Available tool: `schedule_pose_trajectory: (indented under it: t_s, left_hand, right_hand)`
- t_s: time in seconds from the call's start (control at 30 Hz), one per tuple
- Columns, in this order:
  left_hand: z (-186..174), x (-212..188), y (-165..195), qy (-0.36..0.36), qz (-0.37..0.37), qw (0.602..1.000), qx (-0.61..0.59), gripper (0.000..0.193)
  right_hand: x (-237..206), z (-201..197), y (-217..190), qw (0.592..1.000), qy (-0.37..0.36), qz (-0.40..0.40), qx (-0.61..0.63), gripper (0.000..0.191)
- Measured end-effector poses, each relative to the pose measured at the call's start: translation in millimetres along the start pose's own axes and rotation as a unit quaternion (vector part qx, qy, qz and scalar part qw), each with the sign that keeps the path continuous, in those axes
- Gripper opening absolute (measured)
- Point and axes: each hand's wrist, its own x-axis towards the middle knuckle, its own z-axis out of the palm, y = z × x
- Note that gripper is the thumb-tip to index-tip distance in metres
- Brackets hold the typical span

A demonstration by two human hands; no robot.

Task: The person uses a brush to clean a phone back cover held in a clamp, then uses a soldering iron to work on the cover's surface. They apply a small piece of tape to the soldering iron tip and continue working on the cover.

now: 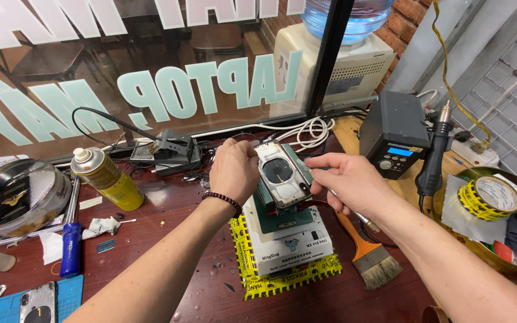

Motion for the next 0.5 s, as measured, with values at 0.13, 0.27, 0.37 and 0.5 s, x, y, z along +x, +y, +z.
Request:
schedule_pose_trajectory:
  t_s: [0.13,0.27,0.37,0.5]
  left_hand:
    - [-7,1,-15,0.026,-0.021,0.999,-0.012,0.016]
    - [-39,-13,-54,-0.004,-0.17,0.984,0.045,0.035]
    - [-48,-31,-73,-0.041,-0.221,0.973,0.049,0.032]
    - [-48,-44,-75,-0.016,-0.182,0.982,0.041,0.021]
  right_hand:
    - [-6,-4,6,1.0,0.005,0.001,0.002,0.041]
    - [-12,-5,14,1.0,0.003,0.007,0.01,0.041]
    - [-11,1,19,1.0,-0.015,0.006,0.007,0.039]
    - [-8,10,21,0.999,-0.039,-0.009,0.014,0.042]
